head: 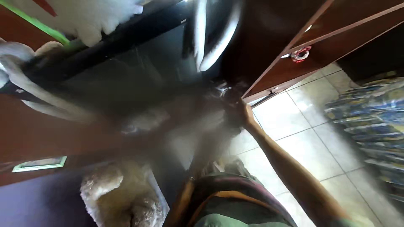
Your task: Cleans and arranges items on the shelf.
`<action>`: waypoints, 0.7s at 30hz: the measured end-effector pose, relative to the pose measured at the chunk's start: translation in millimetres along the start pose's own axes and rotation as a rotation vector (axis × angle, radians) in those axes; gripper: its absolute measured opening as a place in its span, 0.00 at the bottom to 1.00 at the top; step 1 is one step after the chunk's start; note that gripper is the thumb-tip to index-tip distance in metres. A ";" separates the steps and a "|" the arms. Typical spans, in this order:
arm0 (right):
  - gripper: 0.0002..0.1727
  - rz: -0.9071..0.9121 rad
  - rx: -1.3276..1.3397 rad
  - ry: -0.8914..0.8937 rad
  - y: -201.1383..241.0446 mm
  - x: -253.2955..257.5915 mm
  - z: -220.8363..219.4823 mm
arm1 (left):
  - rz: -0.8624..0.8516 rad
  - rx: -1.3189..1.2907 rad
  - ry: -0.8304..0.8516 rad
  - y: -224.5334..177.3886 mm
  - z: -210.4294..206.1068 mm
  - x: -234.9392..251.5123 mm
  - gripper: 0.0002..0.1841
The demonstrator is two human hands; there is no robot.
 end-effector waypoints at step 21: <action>0.39 0.009 -0.276 0.431 16.7 27.2 -20.4 | -0.181 -0.338 -0.211 8.6 59.8 16.9 0.26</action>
Point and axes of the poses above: each hand's wrist, its own x-axis towards the middle knuckle, its own z-axis out of the back of the hand, y = z × x, the point moved 2 cm from there along x, towards the middle knuckle, and after that the axes turned 2 degrees about -y, right-handed, at the moved point
